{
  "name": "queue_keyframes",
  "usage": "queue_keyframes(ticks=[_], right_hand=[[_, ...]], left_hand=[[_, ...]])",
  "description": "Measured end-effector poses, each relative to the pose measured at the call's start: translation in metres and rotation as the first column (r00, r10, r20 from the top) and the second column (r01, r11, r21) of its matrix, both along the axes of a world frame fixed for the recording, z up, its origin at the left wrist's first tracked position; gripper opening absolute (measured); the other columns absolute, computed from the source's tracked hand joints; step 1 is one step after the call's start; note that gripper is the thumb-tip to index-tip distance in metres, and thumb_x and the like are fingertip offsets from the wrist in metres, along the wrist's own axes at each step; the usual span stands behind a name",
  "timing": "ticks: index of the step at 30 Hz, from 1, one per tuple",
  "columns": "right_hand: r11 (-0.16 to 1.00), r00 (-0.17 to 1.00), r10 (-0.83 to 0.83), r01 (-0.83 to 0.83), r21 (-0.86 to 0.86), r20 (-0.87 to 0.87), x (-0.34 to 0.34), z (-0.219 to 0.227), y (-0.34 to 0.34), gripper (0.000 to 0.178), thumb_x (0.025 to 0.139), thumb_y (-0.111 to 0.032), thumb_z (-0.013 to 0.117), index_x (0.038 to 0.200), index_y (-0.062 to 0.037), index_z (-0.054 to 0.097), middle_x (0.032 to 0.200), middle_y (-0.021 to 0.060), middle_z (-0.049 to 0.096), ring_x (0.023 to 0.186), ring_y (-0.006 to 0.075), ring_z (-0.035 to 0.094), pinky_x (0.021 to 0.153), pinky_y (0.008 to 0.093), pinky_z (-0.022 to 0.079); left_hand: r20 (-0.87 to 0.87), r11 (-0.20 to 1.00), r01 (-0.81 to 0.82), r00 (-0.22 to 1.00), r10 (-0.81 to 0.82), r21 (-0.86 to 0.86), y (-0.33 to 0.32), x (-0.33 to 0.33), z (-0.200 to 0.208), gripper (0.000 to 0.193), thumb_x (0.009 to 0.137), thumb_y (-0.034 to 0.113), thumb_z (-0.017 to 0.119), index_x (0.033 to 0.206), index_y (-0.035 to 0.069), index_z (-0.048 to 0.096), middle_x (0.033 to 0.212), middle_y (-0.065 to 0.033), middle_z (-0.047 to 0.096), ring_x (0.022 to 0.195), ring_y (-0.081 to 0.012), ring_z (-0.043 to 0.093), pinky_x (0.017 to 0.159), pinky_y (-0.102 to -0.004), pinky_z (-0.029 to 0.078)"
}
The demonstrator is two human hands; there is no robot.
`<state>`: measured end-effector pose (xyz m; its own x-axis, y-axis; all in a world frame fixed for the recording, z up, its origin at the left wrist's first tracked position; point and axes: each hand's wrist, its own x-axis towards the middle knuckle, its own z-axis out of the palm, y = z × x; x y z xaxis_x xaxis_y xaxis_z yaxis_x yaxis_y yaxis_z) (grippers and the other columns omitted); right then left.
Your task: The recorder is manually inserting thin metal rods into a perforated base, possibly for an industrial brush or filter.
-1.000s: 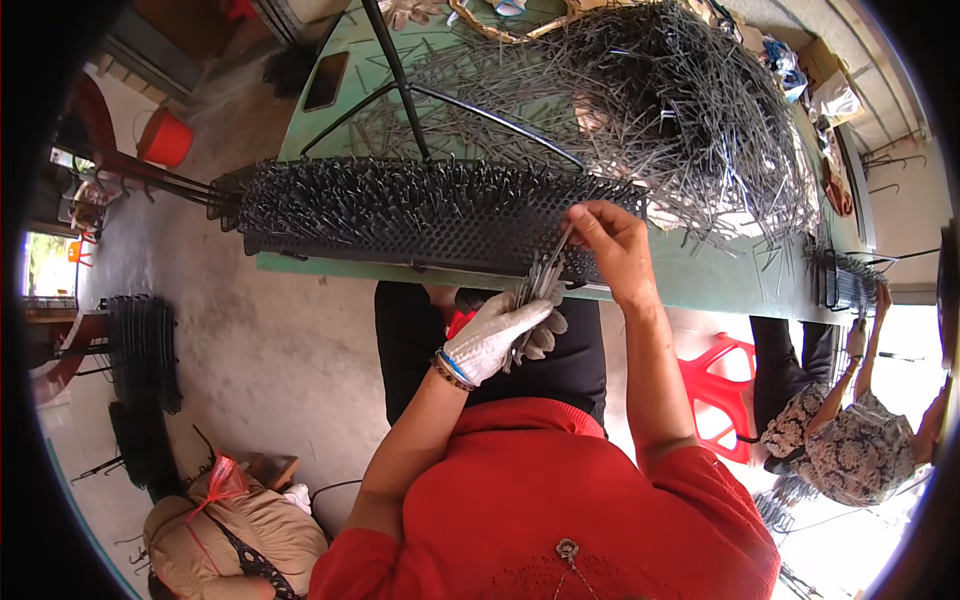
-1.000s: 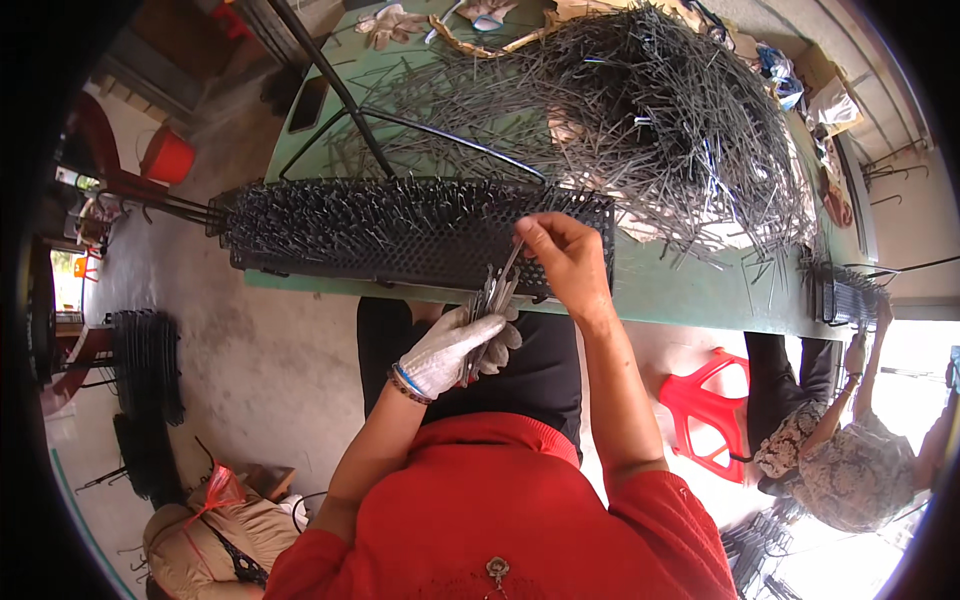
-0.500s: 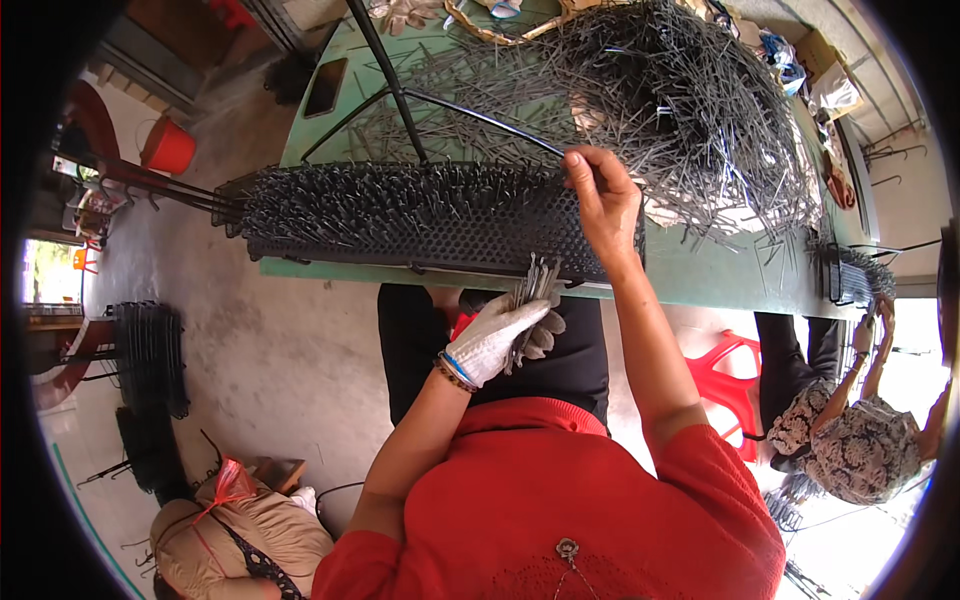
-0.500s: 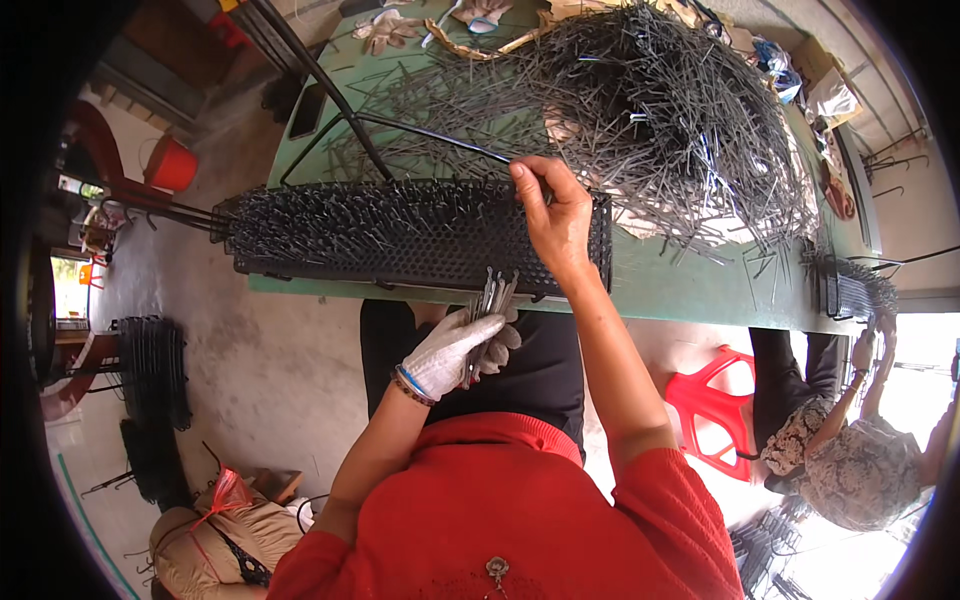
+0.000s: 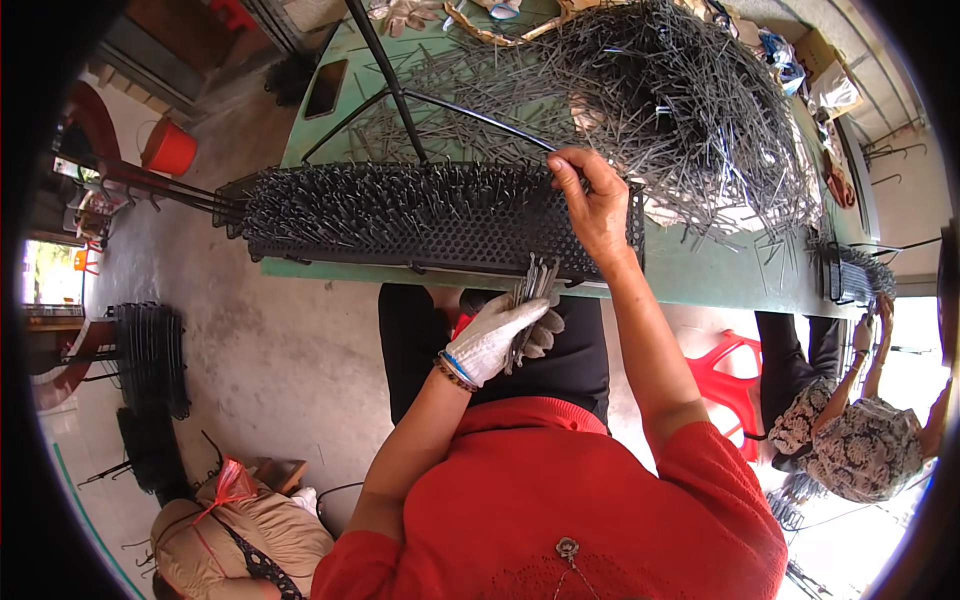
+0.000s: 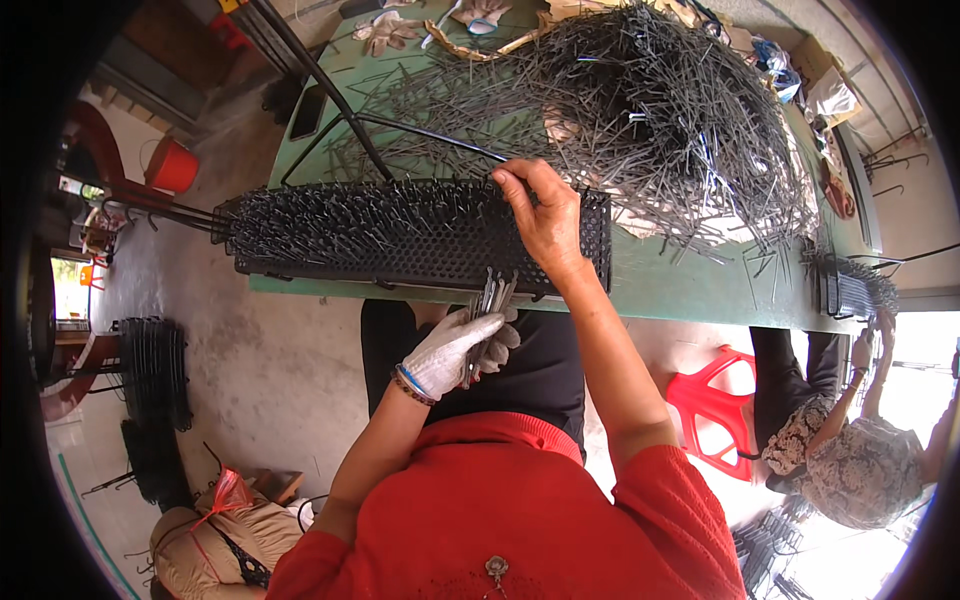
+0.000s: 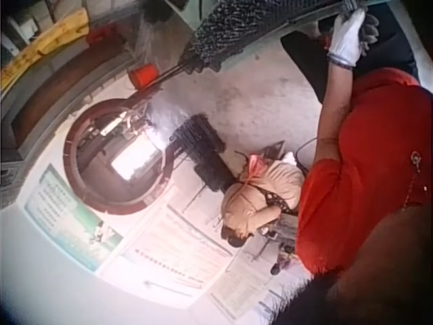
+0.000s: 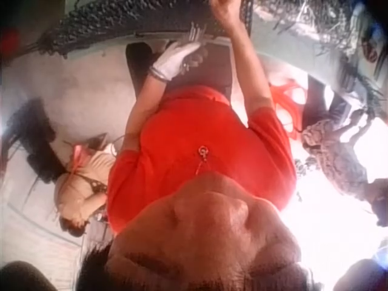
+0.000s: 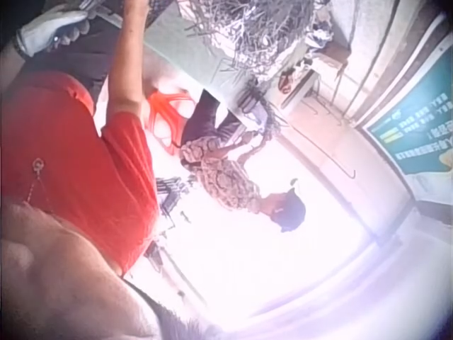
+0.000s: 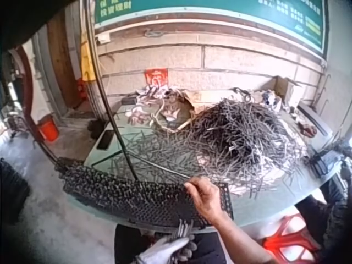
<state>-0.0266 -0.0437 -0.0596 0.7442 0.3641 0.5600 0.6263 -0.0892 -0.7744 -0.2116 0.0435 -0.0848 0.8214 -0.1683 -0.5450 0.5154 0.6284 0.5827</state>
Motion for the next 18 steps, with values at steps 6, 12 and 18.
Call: queue_keyframes(ticks=[6,12,18], right_hand=[[1.0,1.0,0.01,-0.01,0.005,-0.006,-0.002,0.004,-0.0039,0.008,0.09,-0.007,0.064,0.096,-0.0007,0.064,0.083,0.0054,0.064,0.066,0.0109,0.06,0.061,0.0235,0.048],[1.0,1.0,0.004,-0.003,-0.025,0.026,-0.0053,0.0051,-0.0046,0.008,0.089,-0.006,0.064,0.095,-0.0005,0.063,0.083,0.0066,0.064,0.066,0.0126,0.062,0.062,0.0248,0.049],[0.999,1.0,-0.022,0.022,-0.031,0.006,-0.0043,0.0047,-0.0032,0.009,0.09,-0.006,0.064,0.096,-0.0006,0.064,0.084,0.0066,0.065,0.066,0.0123,0.064,0.061,0.0241,0.049]], left_hand=[[-0.012,1.0,-0.022,1.0,0.022,0.001,0.0004,-0.0015,0.0008,0.026,0.096,0.024,0.056,0.111,0.004,0.06,0.085,-0.0084,0.068,0.065,-0.0132,0.066,0.054,-0.0224,0.053],[-0.009,1.0,-0.029,1.0,0.029,0.006,-0.001,-0.0014,0.0006,0.026,0.096,0.024,0.057,0.111,0.003,0.06,0.085,-0.0085,0.069,0.065,-0.0134,0.066,0.054,-0.0225,0.053],[0.0,0.999,-0.033,0.999,0.033,0.0,-0.0005,-0.0018,-0.0005,0.027,0.096,0.024,0.057,0.112,0.003,0.06,0.085,-0.0084,0.068,0.065,-0.0136,0.066,0.054,-0.0225,0.053]])
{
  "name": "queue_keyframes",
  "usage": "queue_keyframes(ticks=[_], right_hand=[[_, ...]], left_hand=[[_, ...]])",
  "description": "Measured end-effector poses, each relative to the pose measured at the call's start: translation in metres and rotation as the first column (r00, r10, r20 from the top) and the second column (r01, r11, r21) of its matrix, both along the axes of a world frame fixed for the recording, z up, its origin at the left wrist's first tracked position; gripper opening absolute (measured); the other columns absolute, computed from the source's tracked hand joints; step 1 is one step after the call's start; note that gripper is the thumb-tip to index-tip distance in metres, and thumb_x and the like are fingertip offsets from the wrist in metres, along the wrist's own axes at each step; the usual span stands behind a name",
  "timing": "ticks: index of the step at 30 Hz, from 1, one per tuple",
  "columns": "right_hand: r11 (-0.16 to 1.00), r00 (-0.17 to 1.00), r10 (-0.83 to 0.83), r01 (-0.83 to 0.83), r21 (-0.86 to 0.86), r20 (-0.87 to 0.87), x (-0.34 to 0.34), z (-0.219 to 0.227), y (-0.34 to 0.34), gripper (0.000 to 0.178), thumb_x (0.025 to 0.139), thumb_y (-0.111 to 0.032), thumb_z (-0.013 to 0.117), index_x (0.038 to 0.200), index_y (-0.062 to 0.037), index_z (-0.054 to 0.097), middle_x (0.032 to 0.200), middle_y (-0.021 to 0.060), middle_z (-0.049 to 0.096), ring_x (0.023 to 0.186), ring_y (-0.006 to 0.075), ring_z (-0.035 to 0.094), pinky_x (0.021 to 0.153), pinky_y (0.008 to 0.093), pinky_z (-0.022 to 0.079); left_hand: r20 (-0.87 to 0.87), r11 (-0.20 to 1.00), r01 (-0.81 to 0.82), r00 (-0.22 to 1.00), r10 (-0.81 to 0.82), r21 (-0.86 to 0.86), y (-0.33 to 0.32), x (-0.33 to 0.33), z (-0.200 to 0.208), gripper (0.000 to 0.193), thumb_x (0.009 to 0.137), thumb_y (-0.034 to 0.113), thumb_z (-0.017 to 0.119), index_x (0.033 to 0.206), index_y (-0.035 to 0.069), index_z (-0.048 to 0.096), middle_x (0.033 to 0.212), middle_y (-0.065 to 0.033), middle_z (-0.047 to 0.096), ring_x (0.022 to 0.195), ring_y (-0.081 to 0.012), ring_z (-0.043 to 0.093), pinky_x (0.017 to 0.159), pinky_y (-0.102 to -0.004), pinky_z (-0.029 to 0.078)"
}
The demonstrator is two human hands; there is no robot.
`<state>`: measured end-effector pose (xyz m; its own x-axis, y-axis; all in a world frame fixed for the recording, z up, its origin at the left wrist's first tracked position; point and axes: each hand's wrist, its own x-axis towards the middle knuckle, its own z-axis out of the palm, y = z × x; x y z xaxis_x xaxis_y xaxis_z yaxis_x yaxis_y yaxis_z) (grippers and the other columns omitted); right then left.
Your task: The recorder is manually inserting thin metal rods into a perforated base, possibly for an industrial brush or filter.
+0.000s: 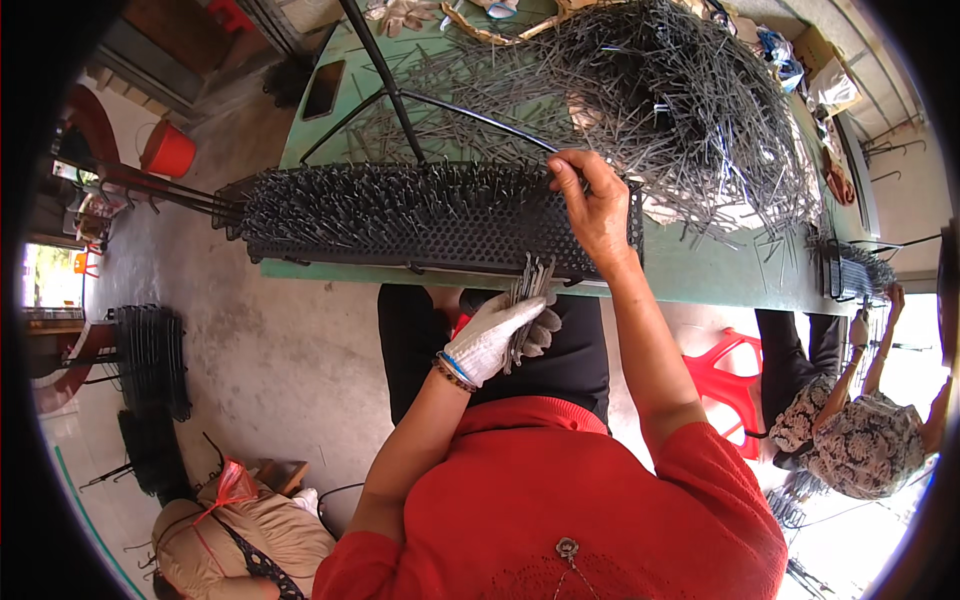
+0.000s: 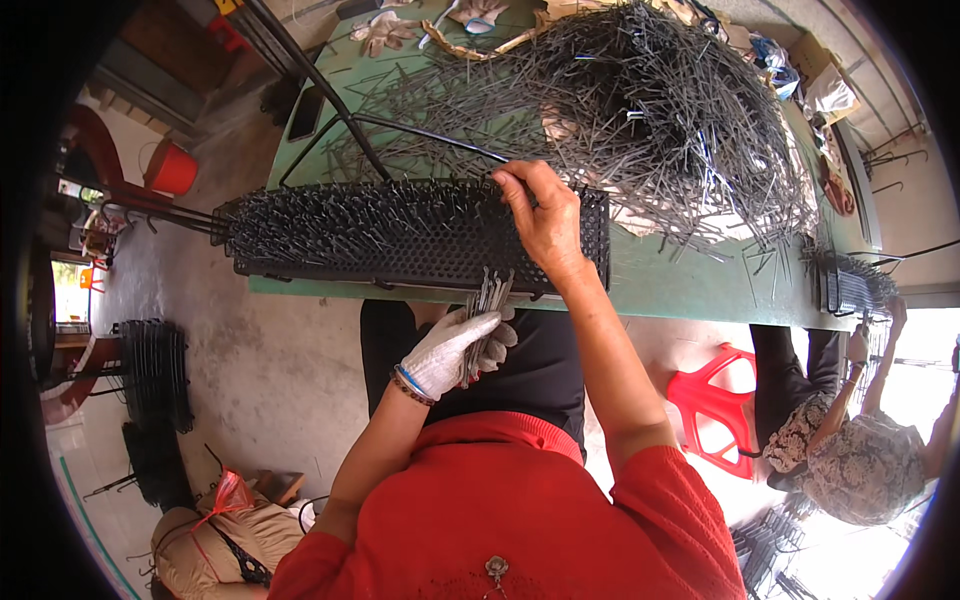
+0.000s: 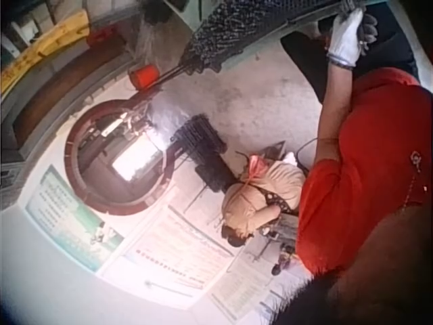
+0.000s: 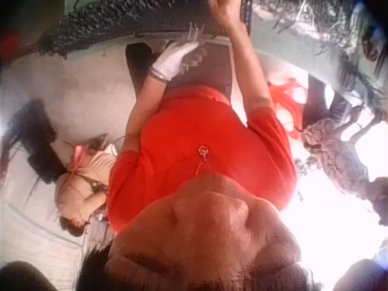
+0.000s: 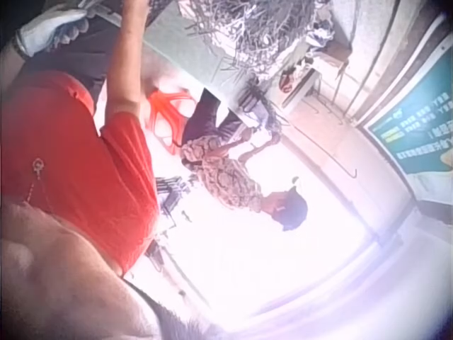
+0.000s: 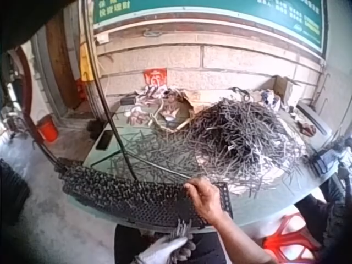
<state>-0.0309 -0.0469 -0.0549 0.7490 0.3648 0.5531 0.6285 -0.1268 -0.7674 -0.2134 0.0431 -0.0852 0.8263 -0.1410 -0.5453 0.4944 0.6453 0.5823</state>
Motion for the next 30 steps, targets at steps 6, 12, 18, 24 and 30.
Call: queue_keyframes(ticks=[6,12,18,24,30], right_hand=[[0.999,0.996,-0.043,0.045,0.021,-0.079,0.003,-0.002,-0.007,0.009,0.09,-0.007,0.064,0.096,-0.0002,0.064,0.083,0.0071,0.065,0.065,0.0116,0.064,0.061,0.0237,0.049],[0.998,0.999,0.042,-0.042,-0.043,0.005,-0.003,-0.005,0.0,0.009,0.089,-0.006,0.065,0.096,-0.0001,0.063,0.085,0.0084,0.065,0.068,0.0141,0.065,0.061,0.0254,0.05],[0.995,0.981,-0.016,0.034,-0.091,0.193,-0.007,-0.002,0.002,0.013,0.086,-0.005,0.068,0.097,-0.0012,0.067,0.089,0.0089,0.066,0.07,0.017,0.065,0.064,0.0274,0.051],[0.996,0.998,-0.054,0.055,-0.072,0.025,-0.011,0.002,0.004,0.016,0.084,-0.005,0.07,0.1,-0.0023,0.068,0.088,0.0083,0.067,0.069,0.0155,0.065,0.063,0.0266,0.052],[0.994,0.98,-0.034,0.054,-0.098,0.196,-0.008,0.0,0.006,0.02,0.083,-0.003,0.07,0.103,-0.004,0.067,0.087,0.0091,0.066,0.069,0.0195,0.064,0.062,0.028,0.051]], left_hand=[[0.005,1.0,-0.001,1.0,0.001,-0.015,0.0,0.0,-0.003,0.026,0.096,0.024,0.056,0.112,0.004,0.06,0.085,-0.0083,0.069,0.066,-0.0139,0.066,0.054,-0.0228,0.054],[-0.007,1.0,0.005,1.0,-0.005,-0.023,0.0,0.001,-0.006,0.025,0.096,0.024,0.057,0.112,0.005,0.061,0.085,-0.0082,0.069,0.066,-0.0141,0.066,0.055,-0.0232,0.054],[-0.01,1.0,-0.014,1.0,0.013,-0.029,0.001,0.0,-0.004,0.025,0.095,0.023,0.057,0.111,0.004,0.061,0.085,-0.0086,0.069,0.066,-0.0142,0.066,0.055,-0.0233,0.053],[-0.005,0.999,-0.023,1.0,0.023,-0.049,0.001,0.0,-0.004,0.025,0.095,0.022,0.057,0.111,0.003,0.061,0.085,-0.0092,0.069,0.066,-0.0147,0.065,0.055,-0.0236,0.053],[-0.003,0.998,-0.024,1.0,0.024,-0.053,0.001,0.0,-0.005,0.024,0.095,0.022,0.057,0.111,0.003,0.061,0.085,-0.0093,0.068,0.066,-0.0148,0.065,0.055,-0.0237,0.053]])
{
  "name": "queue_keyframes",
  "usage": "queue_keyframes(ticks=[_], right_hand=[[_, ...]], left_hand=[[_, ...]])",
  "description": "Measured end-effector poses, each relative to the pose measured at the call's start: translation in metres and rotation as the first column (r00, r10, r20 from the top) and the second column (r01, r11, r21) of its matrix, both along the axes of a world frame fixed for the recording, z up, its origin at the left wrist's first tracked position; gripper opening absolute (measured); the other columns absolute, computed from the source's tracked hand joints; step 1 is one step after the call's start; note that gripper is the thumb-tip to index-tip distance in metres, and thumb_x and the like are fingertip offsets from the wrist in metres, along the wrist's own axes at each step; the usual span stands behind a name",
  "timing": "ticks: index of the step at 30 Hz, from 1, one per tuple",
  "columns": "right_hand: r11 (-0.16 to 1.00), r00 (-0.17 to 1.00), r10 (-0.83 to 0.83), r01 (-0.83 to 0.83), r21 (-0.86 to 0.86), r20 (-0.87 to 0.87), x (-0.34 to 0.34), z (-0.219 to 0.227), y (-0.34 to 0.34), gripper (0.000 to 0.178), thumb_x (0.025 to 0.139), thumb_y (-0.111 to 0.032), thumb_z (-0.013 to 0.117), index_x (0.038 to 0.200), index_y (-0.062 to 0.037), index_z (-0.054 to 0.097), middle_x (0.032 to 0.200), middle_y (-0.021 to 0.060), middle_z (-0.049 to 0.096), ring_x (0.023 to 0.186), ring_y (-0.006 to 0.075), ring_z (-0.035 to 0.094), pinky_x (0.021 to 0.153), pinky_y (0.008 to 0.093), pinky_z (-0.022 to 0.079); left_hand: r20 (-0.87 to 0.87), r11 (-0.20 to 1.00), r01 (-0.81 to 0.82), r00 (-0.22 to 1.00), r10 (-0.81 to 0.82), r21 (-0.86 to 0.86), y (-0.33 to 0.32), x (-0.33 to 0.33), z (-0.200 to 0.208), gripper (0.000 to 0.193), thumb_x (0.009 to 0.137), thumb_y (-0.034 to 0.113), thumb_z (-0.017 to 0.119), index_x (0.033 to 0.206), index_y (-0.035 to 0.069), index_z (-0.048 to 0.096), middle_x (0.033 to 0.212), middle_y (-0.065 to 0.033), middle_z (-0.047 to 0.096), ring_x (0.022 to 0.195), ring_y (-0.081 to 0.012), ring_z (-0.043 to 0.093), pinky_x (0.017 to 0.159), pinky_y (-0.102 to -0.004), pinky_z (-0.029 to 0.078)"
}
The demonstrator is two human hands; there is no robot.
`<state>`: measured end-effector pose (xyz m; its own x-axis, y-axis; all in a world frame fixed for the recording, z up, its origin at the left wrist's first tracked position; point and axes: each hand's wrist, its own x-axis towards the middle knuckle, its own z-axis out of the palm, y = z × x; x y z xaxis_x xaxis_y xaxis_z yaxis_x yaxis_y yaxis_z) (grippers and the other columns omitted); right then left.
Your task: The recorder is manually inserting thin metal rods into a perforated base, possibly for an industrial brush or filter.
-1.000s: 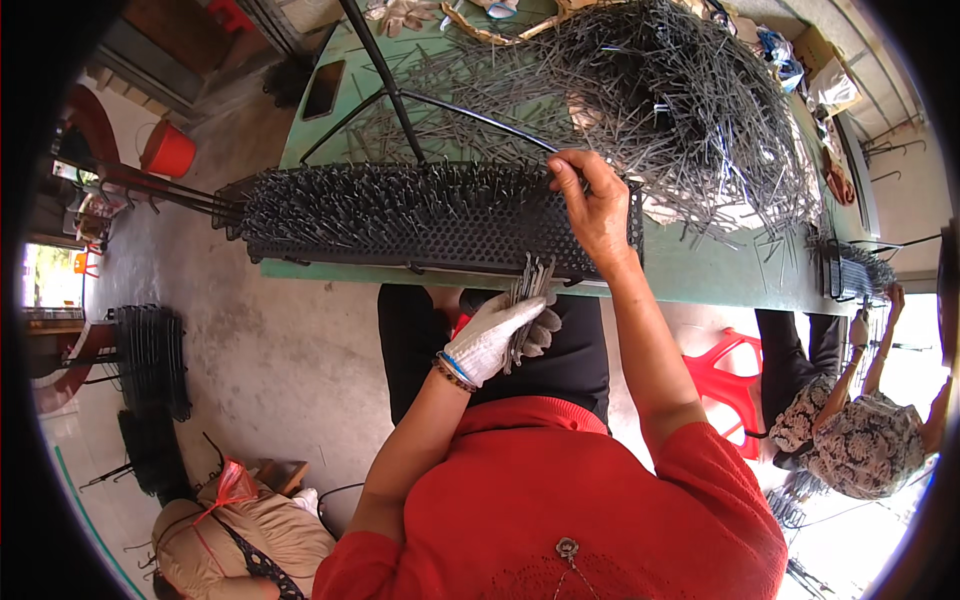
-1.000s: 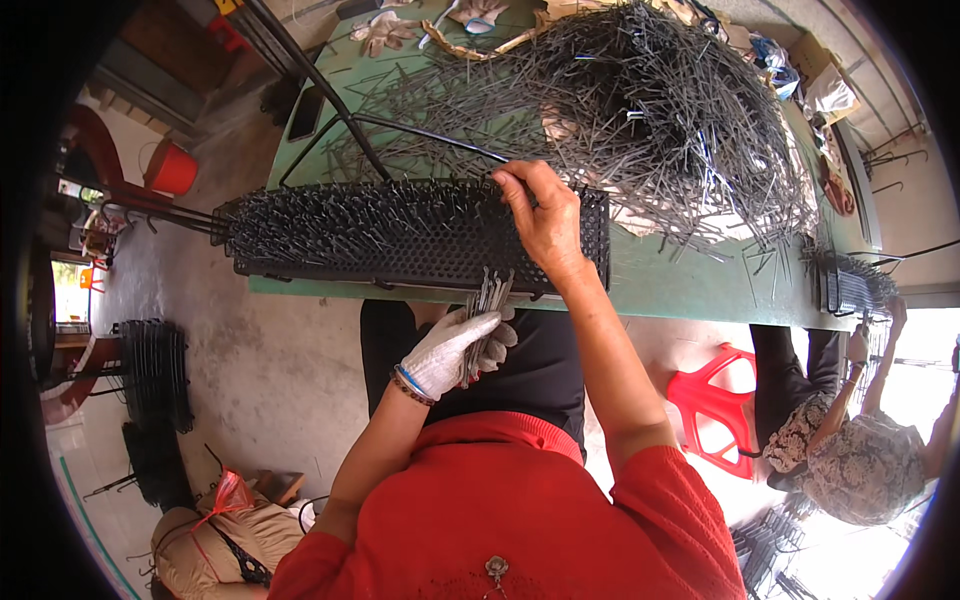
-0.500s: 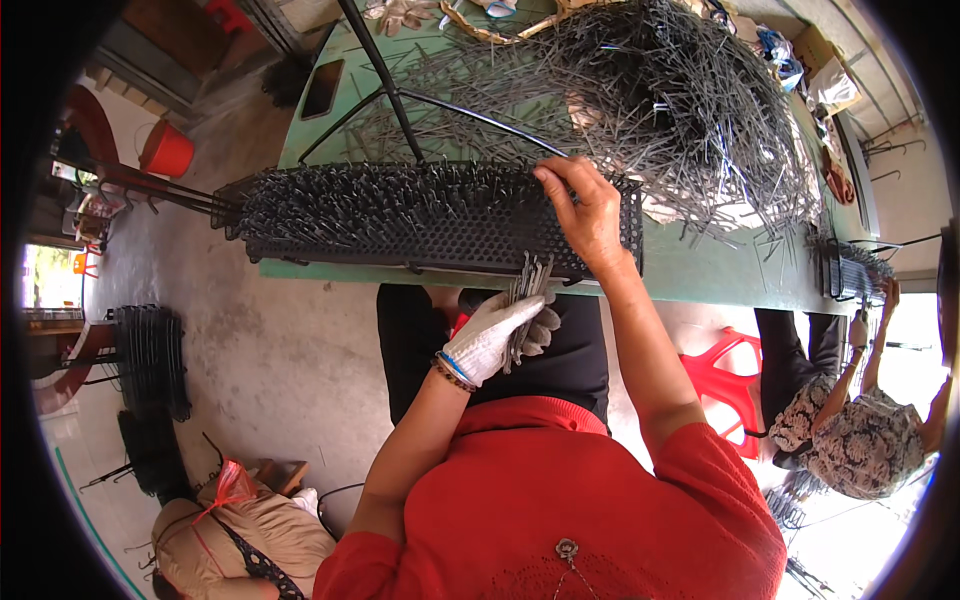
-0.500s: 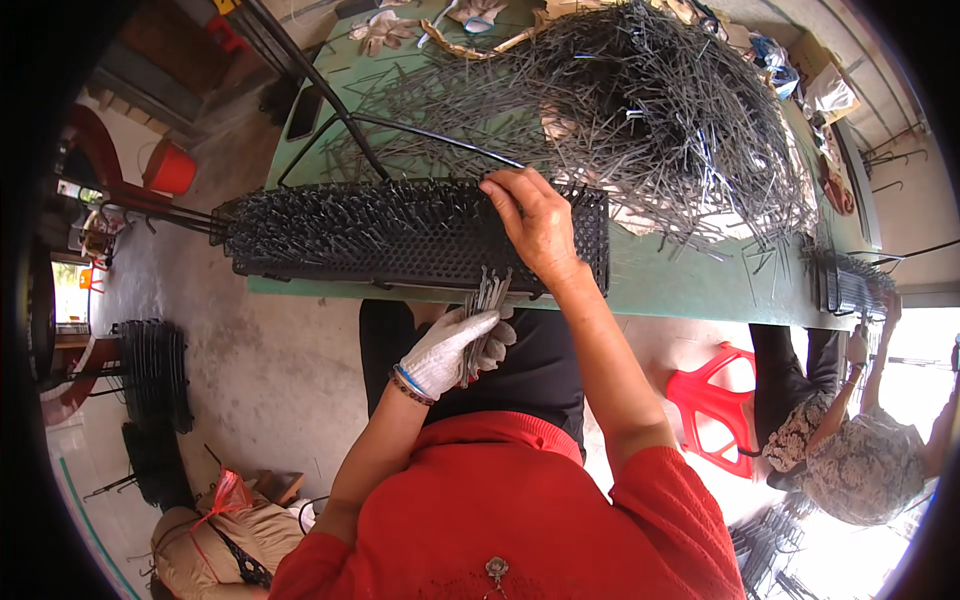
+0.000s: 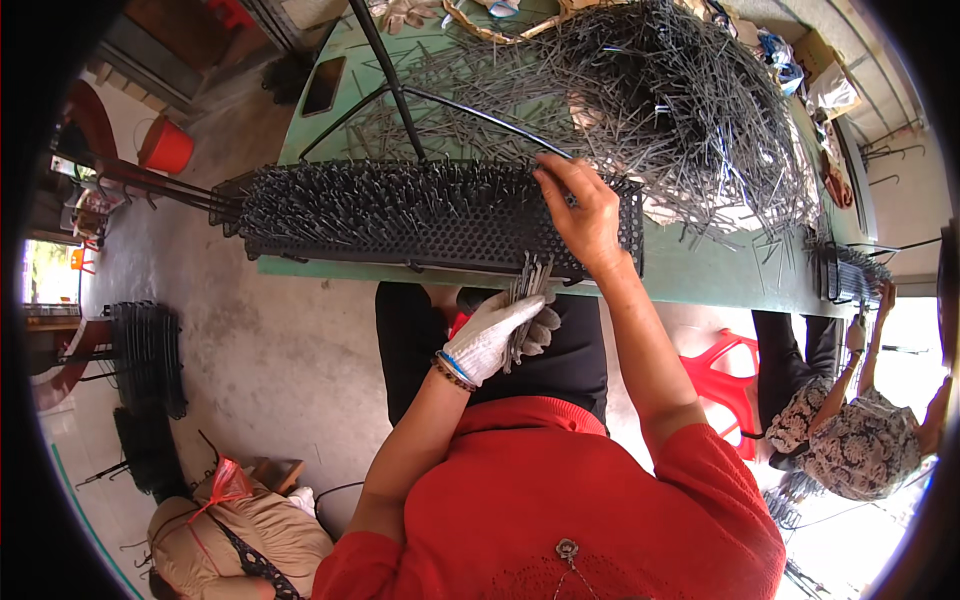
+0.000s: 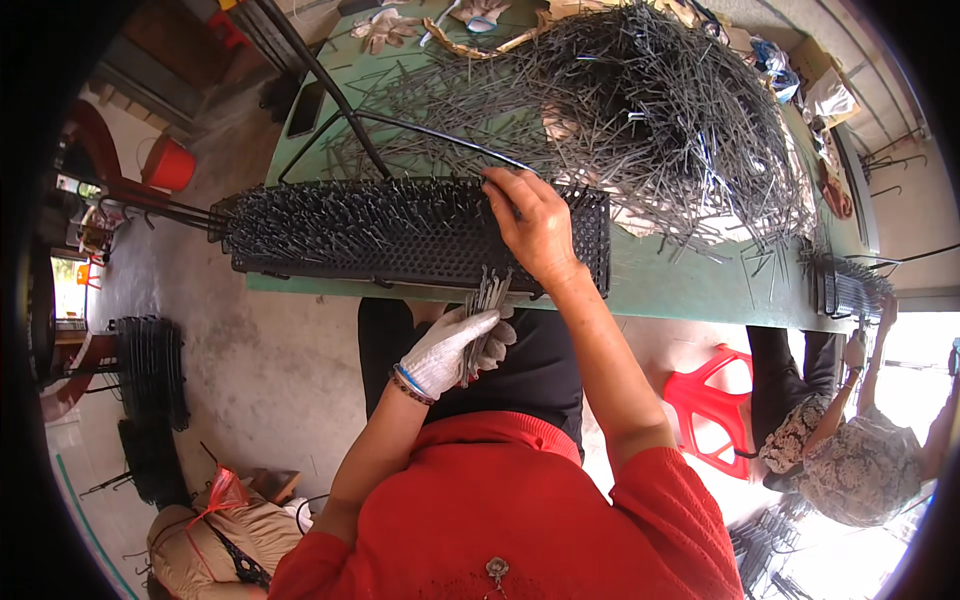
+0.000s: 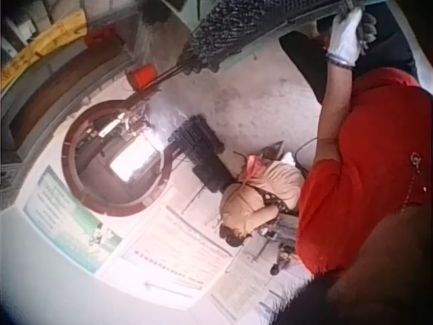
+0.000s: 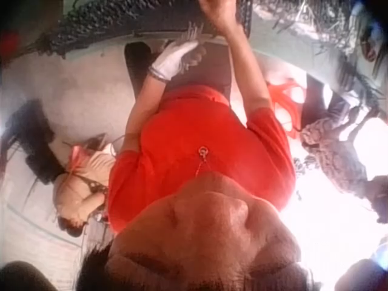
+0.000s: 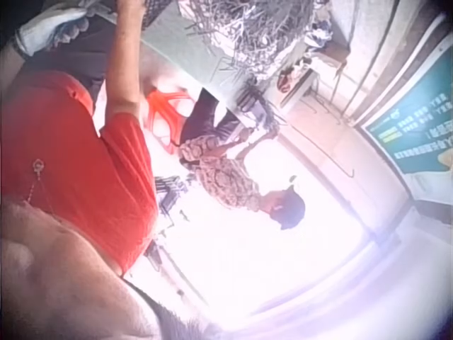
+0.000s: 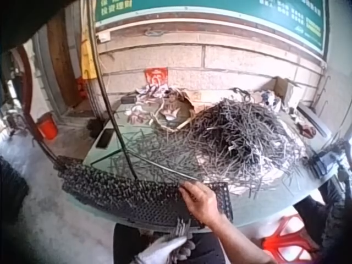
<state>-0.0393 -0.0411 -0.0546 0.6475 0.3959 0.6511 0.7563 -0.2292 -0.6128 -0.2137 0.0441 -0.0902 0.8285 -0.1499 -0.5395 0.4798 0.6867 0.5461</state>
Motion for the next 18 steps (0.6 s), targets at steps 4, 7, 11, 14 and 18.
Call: queue_keyframes(ticks=[4,7,11,14,18], right_hand=[[1.0,0.987,0.004,-0.001,-0.021,0.161,0.0015,-0.0012,0.0008,0.022,0.081,-0.002,0.07,0.103,-0.0049,0.068,0.085,0.0105,0.066,0.071,0.0247,0.063,0.063,0.0309,0.05],[1.0,0.994,-0.004,0.004,0.006,0.11,0.0003,-0.001,0.0004,0.022,0.081,-0.002,0.071,0.103,-0.0051,0.068,0.084,0.0103,0.066,0.071,0.0246,0.062,0.064,0.0314,0.05],[1.0,0.993,-0.009,0.01,-0.006,0.121,-0.0003,0.0015,0.0016,0.022,0.081,-0.002,0.071,0.102,-0.0049,0.068,0.082,0.0101,0.066,0.071,0.0247,0.062,0.063,0.0316,0.05],[1.0,0.993,-0.01,0.012,-0.013,0.121,0.001,-0.0004,0.0017,0.022,0.08,-0.002,0.071,0.102,-0.0053,0.069,0.084,0.0092,0.067,0.071,0.0244,0.062,0.064,0.0317,0.049],[0.999,0.982,-0.022,0.029,-0.032,0.189,0.0012,-0.0015,0.0023,0.023,0.079,-0.001,0.071,0.101,-0.0064,0.069,0.087,0.0081,0.068,0.071,0.0243,0.062,0.066,0.0325,0.049]], left_hand=[[-0.002,1.0,-0.001,1.0,0.001,-0.014,-0.0004,-0.0005,-0.0021,0.024,0.095,0.021,0.057,0.111,0.003,0.061,0.085,-0.0093,0.068,0.066,-0.015,0.065,0.055,-0.0239,0.053],[0.002,1.0,0.004,1.0,-0.004,-0.024,-0.0001,0.0003,-0.0011,0.024,0.095,0.021,0.057,0.11,0.003,0.061,0.087,-0.0097,0.068,0.066,-0.0151,0.066,0.055,-0.0237,0.053],[0.007,0.999,0.0,1.0,0.0,-0.049,0.0015,0.0005,0.0007,0.025,0.095,0.02,0.057,0.113,0.002,0.06,0.089,-0.0108,0.069,0.069,-0.0157,0.067,0.056,-0.024,0.055],[-0.007,0.998,-0.025,1.0,0.025,-0.049,0.0008,0.0023,0.0053,0.027,0.095,0.018,0.057,0.116,0.002,0.059,0.092,-0.0114,0.069,0.072,-0.016,0.068,0.059,-0.0248,0.057],[-0.007,0.997,-0.037,0.999,0.036,-0.062,0.001,0.0042,0.0025,0.028,0.096,0.016,0.055,0.118,-0.001,0.057,0.093,-0.012,0.069,0.074,-0.016,0.069,0.062,-0.0258,0.058]])
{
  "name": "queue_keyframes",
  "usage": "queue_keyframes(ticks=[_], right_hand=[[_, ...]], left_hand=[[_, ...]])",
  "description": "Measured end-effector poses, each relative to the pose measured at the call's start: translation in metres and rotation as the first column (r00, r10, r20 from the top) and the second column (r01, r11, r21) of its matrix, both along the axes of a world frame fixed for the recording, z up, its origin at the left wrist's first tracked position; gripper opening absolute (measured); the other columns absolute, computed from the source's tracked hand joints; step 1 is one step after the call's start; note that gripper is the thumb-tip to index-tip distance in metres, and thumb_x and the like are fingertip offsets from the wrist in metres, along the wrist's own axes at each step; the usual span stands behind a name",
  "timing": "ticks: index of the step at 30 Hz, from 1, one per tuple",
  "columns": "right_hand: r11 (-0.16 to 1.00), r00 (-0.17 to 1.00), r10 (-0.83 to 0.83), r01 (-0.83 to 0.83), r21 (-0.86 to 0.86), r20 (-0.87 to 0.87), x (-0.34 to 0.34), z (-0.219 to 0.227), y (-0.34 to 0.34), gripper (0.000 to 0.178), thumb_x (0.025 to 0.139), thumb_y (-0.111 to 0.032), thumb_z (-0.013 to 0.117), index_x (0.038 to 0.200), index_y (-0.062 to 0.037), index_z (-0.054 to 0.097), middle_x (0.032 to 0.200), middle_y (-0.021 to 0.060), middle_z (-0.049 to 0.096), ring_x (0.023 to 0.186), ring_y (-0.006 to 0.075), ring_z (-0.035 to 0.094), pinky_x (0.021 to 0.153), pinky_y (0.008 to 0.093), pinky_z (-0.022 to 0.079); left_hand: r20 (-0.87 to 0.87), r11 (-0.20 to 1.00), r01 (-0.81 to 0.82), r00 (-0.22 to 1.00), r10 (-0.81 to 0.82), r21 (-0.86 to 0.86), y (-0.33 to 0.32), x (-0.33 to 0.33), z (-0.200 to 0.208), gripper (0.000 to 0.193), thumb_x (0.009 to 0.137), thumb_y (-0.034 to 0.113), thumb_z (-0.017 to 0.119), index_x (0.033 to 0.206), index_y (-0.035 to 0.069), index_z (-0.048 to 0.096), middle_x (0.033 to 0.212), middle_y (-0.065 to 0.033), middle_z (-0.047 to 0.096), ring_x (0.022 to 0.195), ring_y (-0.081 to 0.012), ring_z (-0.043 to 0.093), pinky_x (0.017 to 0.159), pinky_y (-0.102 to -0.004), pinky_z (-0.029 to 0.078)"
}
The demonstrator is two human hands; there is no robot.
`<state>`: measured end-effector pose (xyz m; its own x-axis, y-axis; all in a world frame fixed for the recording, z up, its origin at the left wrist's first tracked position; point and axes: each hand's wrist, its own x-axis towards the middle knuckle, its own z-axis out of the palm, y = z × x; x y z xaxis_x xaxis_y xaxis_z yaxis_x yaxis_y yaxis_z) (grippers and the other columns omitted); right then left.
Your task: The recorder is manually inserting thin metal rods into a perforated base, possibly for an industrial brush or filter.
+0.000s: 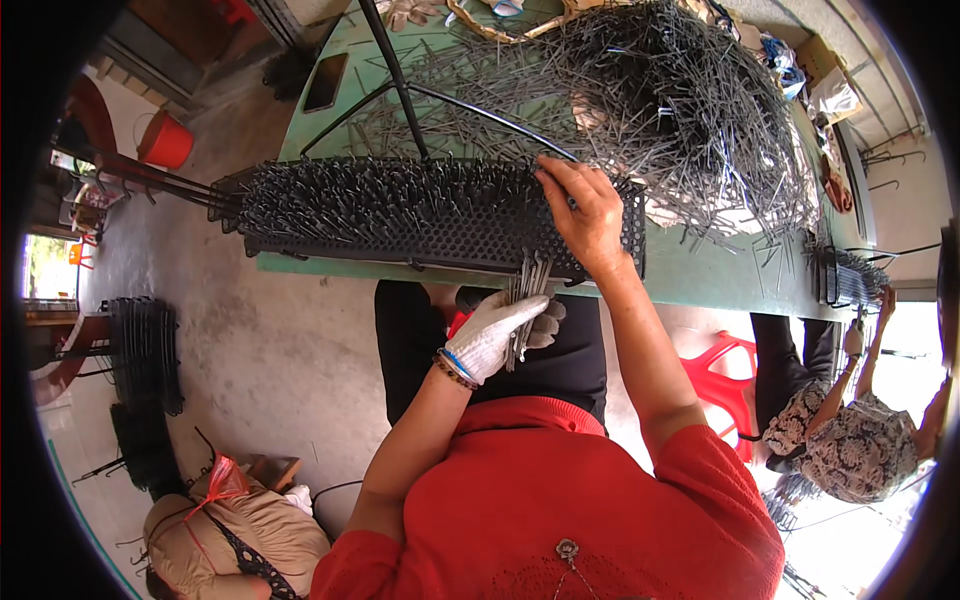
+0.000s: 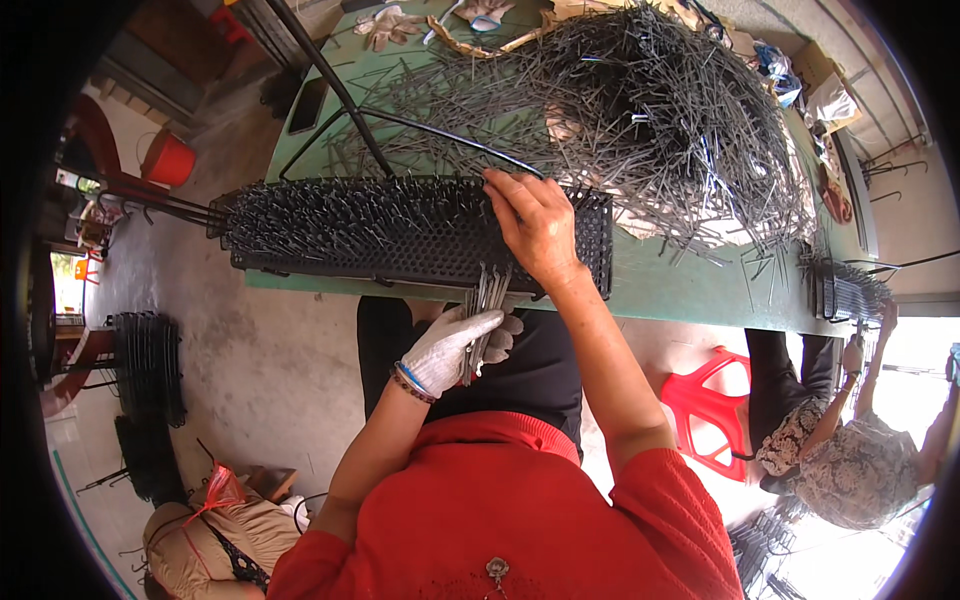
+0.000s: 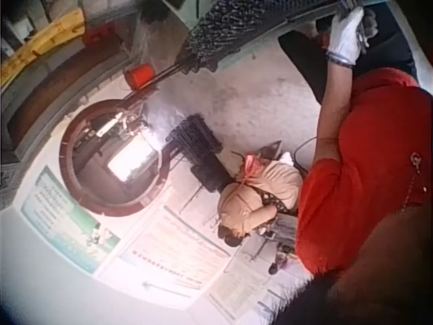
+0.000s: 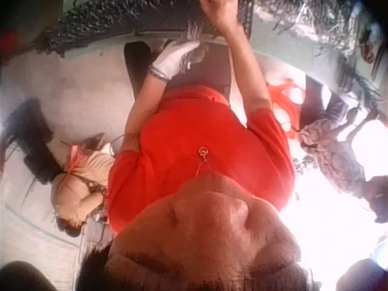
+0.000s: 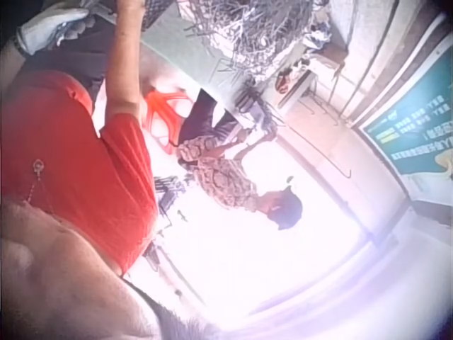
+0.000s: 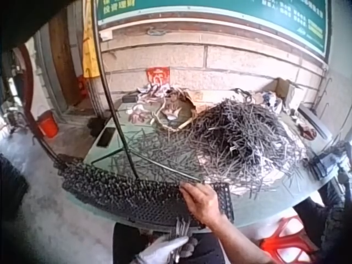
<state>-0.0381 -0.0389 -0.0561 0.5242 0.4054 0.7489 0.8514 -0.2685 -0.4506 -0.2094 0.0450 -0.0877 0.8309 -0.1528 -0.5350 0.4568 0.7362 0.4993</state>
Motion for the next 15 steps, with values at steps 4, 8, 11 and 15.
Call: queue_keyframes(ticks=[4,8,11,15], right_hand=[[1.0,1.0,0.005,-0.005,-0.017,0.01,-0.002,0.003,-0.002,0.023,0.079,-0.001,0.071,0.101,-0.0071,0.069,0.087,0.0074,0.069,0.07,0.0236,0.061,0.064,0.0321,0.047],[0.997,0.997,0.023,-0.029,-0.07,-0.08,-0.001,0.011,-0.007,0.022,0.08,-0.002,0.07,0.1,-0.0072,0.069,0.087,0.0071,0.069,0.07,0.0226,0.061,0.065,0.0311,0.045],[0.992,0.989,0.038,-0.055,-0.113,-0.143,0.001,0.013,-0.011,0.02,0.081,-0.002,0.069,0.1,-0.0072,0.07,0.087,0.007,0.069,0.072,0.0224,0.061,0.067,0.0315,0.045],[0.991,0.995,0.076,-0.083,-0.105,-0.064,0.004,0.0,-0.01,0.02,0.081,-0.006,0.069,0.101,-0.0085,0.069,0.088,0.0047,0.067,0.077,0.0222,0.062,0.067,0.0342,0.043]], left_hand=[[-0.001,1.0,-0.008,1.0,0.008,0.003,0.0,0.0,0.001,0.026,0.096,0.015,0.055,0.116,-0.001,0.058,0.093,-0.0128,0.069,0.075,-0.0167,0.069,0.063,-0.0264,0.059],[0.002,1.0,-0.007,1.0,0.007,-0.007,0.0,-0.001,-0.001,0.025,0.096,0.014,0.055,0.115,-0.001,0.059,0.093,-0.0133,0.069,0.075,-0.0174,0.069,0.063,-0.0268,0.059],[-0.005,1.0,-0.015,1.0,0.014,-0.022,-0.001,-0.002,-0.002,0.025,0.096,0.014,0.055,0.115,-0.002,0.059,0.093,-0.014,0.069,0.075,-0.0182,0.069,0.063,-0.0271,0.059],[0.005,0.999,-0.02,1.0,0.02,-0.027,-0.001,-0.001,-0.001,0.026,0.096,0.014,0.055,0.116,-0.002,0.059,0.093,-0.0149,0.069,0.075,-0.0191,0.069,0.063,-0.0278,0.059]])
